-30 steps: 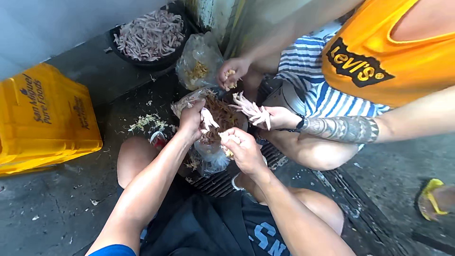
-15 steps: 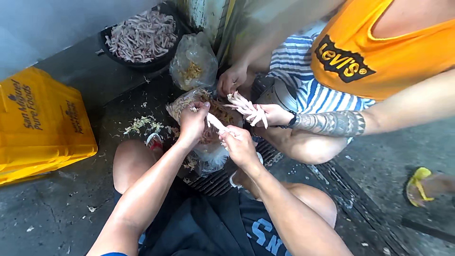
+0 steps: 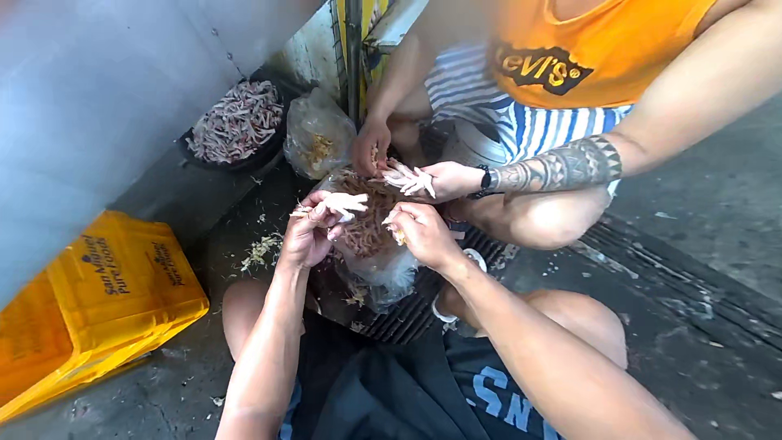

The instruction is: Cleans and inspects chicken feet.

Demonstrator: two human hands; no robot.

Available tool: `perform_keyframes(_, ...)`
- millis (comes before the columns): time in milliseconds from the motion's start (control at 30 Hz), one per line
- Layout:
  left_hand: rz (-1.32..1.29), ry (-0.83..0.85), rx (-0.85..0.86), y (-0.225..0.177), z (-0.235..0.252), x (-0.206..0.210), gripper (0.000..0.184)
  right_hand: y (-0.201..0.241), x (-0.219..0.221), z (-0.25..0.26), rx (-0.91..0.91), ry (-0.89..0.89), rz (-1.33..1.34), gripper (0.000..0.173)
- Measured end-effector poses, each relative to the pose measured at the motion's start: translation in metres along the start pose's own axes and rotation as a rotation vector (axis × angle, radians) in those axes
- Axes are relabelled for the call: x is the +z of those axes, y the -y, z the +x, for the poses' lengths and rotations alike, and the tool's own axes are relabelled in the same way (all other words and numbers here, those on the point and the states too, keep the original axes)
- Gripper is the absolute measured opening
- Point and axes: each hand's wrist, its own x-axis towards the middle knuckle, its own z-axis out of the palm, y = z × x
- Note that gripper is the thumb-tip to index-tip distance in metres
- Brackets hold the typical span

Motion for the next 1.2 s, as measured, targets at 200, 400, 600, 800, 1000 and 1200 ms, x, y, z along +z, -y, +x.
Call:
perform_keyframes(200, 0.235, -0.547, -0.164, 0.004, 0.005, -0.01, 0.021, 0.005, -0.016, 0.0, -0.037, 0.065, 0.071, 0.032)
perform_keyframes(400, 0.693, -1.011, -0.592, 0.066, -0.039, -0.063, 0.017, 0.016, -0.028, -0.001, -0.031, 0.143, 0.066, 0.031)
perform_keyframes(600, 0.843, -1.062, -0.194, -0.017, 0.013, -0.068, 0.023, 0.019, -0.032, -0.003, 0.022, 0.217, 0.071, 0.027)
perform_keyframes(800, 1.233, -1.016, 0.024, -0.106, 0.079, -0.064, 0.06, 0.017, -0.03, -0.006, 0.057, 0.156, 0.035, 0.015)
perform_keyframes(1000, 0.738, -0.696, -0.392, -0.001, 0.023, -0.03, 0.042, 0.021, -0.034, -0.006, 0.056, 0.193, -0.032, 0.032)
perform_keyframes(1200, 0.312, -0.509, -0.593, 0.059, -0.002, 0.043, 0.056, 0.007, -0.016, -0.012, 0.166, 0.34, -0.386, 0.034)
